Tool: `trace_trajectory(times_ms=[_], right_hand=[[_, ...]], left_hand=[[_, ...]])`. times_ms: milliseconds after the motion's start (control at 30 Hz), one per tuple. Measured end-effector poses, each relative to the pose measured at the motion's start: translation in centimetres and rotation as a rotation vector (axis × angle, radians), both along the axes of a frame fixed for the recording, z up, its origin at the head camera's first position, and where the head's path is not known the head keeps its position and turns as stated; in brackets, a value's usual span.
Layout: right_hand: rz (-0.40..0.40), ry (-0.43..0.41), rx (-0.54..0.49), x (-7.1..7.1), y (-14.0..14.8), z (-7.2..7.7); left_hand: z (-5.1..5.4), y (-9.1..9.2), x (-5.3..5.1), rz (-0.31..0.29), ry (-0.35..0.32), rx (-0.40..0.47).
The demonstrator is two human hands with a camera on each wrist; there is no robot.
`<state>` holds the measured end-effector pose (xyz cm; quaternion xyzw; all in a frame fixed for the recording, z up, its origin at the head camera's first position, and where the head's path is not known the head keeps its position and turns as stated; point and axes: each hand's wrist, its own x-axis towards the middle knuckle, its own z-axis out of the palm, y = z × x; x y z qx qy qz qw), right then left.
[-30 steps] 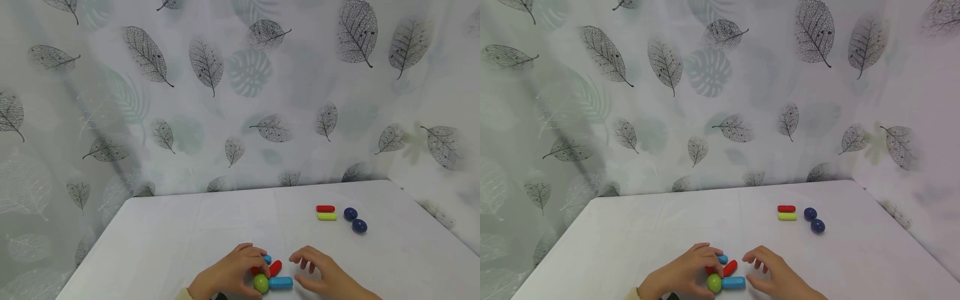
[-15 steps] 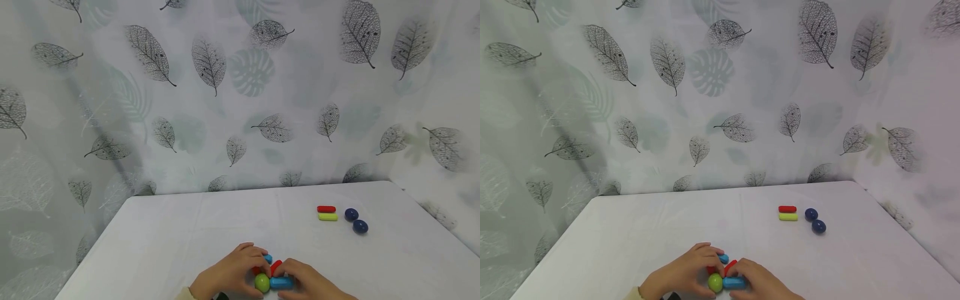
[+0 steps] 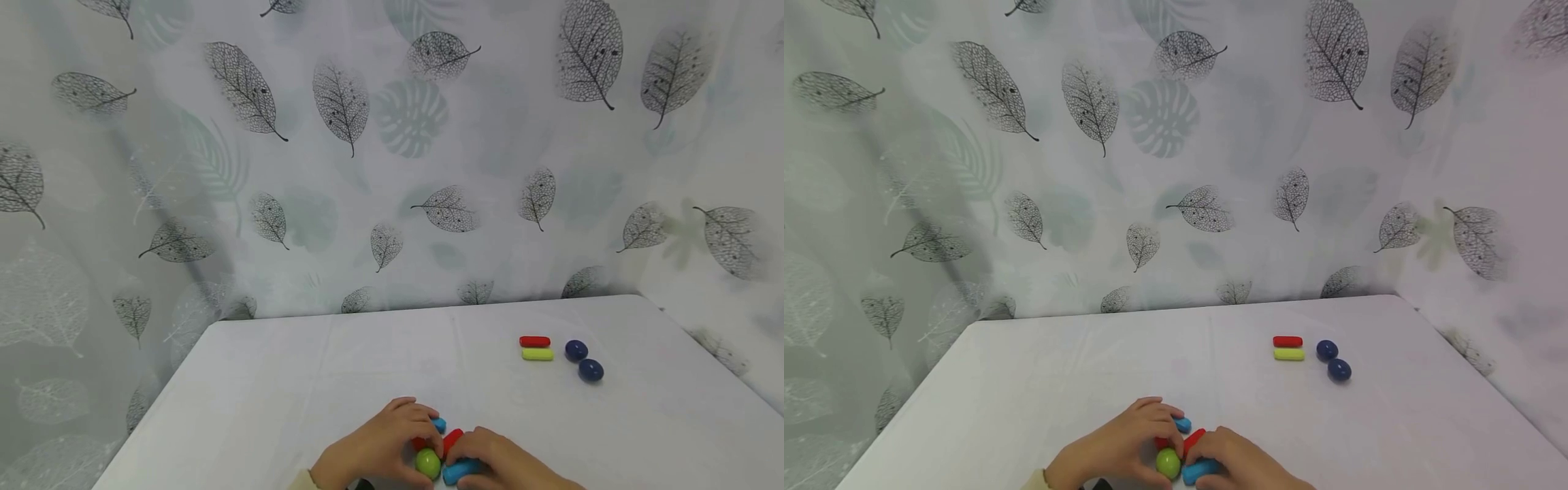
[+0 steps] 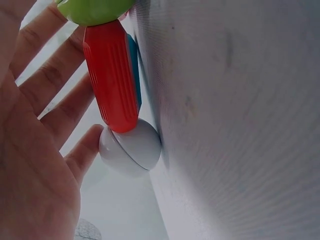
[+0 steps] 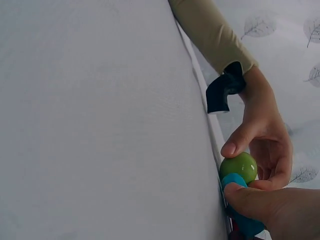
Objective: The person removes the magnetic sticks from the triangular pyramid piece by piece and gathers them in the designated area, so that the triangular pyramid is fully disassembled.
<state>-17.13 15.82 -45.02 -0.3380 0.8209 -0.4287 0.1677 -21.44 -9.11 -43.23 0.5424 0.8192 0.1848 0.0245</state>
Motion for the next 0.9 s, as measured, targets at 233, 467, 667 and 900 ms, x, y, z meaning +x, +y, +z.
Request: trace_trajectory(times_ms=[233,467,667,900], right_hand=[[0.011,0.031,-0.021,-0.1,0.9,0.0],[-0.107,0.000,-0.030,-0.3,2.1,0.3],[-0.218,0.219,-0.040,-1.2,3.9,0.5],[-0.340,0.476,-0.058,-2.2,6.2,0.3]], left_hand=[[0.1,0.0,-0.2,0.005,-0.040,-0.008],[0.1,0.0,-0.2,0.022,-0.076,-0.037],[0.1,0.0,-0.2,0.036,-0.092,-0.053],[0.3,0.1,-0.1,0.038,-0.084,-0.061]])
